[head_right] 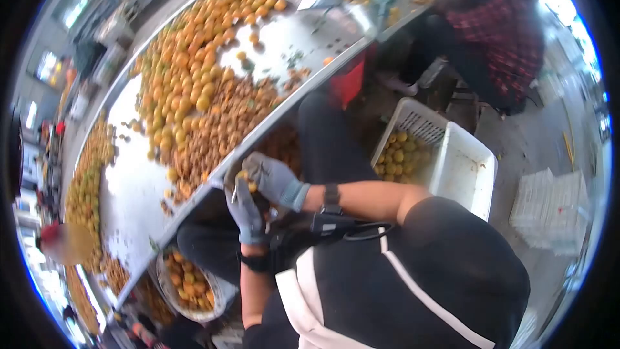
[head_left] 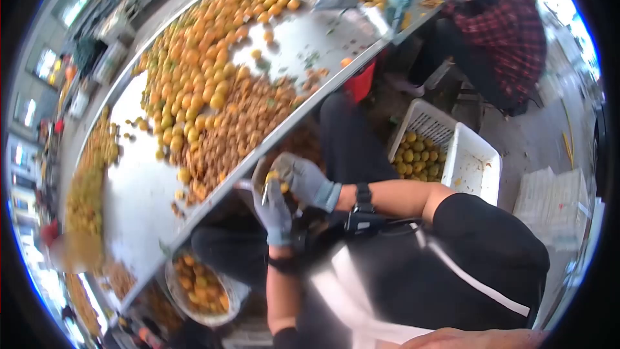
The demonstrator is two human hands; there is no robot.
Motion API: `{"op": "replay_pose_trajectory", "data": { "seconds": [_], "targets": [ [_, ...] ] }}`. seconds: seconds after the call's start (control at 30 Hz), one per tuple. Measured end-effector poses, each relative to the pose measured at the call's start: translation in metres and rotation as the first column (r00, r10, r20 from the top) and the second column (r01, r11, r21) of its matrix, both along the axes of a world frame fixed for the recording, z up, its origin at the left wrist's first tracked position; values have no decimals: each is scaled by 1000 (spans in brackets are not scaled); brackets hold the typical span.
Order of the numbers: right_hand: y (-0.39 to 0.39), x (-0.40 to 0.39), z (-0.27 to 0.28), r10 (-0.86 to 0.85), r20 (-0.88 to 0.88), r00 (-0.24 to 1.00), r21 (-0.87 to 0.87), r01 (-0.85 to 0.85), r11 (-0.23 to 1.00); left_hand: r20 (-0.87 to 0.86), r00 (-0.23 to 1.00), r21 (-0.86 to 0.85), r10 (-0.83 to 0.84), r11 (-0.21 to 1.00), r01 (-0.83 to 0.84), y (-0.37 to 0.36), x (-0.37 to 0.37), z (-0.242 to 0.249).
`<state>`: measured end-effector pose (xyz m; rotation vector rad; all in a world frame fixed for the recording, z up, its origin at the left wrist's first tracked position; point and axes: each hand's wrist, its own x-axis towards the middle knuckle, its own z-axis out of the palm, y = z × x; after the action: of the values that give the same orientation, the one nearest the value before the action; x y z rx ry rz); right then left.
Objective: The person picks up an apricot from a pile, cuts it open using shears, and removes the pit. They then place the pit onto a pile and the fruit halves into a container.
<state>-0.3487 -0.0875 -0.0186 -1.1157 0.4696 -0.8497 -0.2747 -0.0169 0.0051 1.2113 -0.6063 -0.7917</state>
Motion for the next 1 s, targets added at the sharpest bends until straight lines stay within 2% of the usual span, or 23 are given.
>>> {"op": "replay_pose_trajectory", "data": {
  "seconds": [0.03,0.07,0.1,0.13,0.17,0.3,0.37,0.43,0.5,0.57,0.6,0.63,0.67,0.7,0.73,0.77,0.8,0.83,0.87,0.9,0.97,1.0],
  "targets": [
    [-1,-3,9,-18,-179,984,-209,-20,978,7,999,3,44,999,-44,-1,0,-1],
    [4,-4,12,-100,-132,986,-232,67,970,-1,1000,44,14,999,-14,2,0,10],
    [6,-7,25,-183,-211,960,-351,100,931,72,997,-14,19,1000,-18,4,0,11],
    [8,-7,31,-233,-191,954,-412,137,901,38,999,-73,4,997,-2,3,0,14],
    [11,-5,35,-289,-165,943,-468,183,864,81,996,-82,31,996,-24,6,-4,24],
    [12,-8,56,-251,-57,966,-542,182,821,41,999,-88,24,996,-20,11,-4,46],
    [12,-10,65,-258,57,965,-638,233,734,45,999,-115,11,993,-6,15,-5,52],
    [10,-12,65,-235,86,968,-666,231,709,-51,997,-172,-52,984,43,17,-7,56],
    [6,-15,61,-257,136,957,-783,262,564,-51,996,-157,-73,986,64,22,-8,66],
    [0,-16,58,-204,120,972,-781,219,585,-236,962,-67,-135,990,123,20,-7,70],
    [-2,-15,56,-222,139,965,-809,240,536,19,997,-153,-68,986,70,11,-8,56],
    [-3,-14,54,-239,158,958,-833,260,488,17,998,-150,-60,987,62,13,-5,47],
    [-5,-14,49,-238,144,961,-832,247,496,-220,960,-114,-175,982,153,16,0,46],
    [-5,-14,45,-230,144,962,-833,244,497,-447,853,-106,-268,963,247,17,5,45],
    [-3,-15,42,-199,76,977,-781,183,598,-491,824,-106,-284,958,267,18,10,38],
    [-4,-16,40,-162,15,987,-717,123,686,-489,824,-107,-285,958,268,16,8,39],
    [-5,-16,39,-165,17,986,-717,127,685,-379,904,-52,-198,980,193,14,6,41],
    [-5,-17,37,-53,-43,998,-596,17,803,-257,960,-5,-112,993,115,13,4,42],
    [-6,-18,37,67,-81,994,-456,-97,885,-253,960,-5,-120,992,123,12,6,38],
    [-8,-21,42,61,-79,995,-457,-90,885,-268,958,0,-105,994,109,12,10,29],
    [-15,-32,58,280,-278,919,-348,-368,862,-282,953,4,-109,993,115,14,15,12],
    [-22,-35,48,249,-337,908,-444,-386,809,-144,985,104,-98,988,113,16,16,5]
  ]
}}
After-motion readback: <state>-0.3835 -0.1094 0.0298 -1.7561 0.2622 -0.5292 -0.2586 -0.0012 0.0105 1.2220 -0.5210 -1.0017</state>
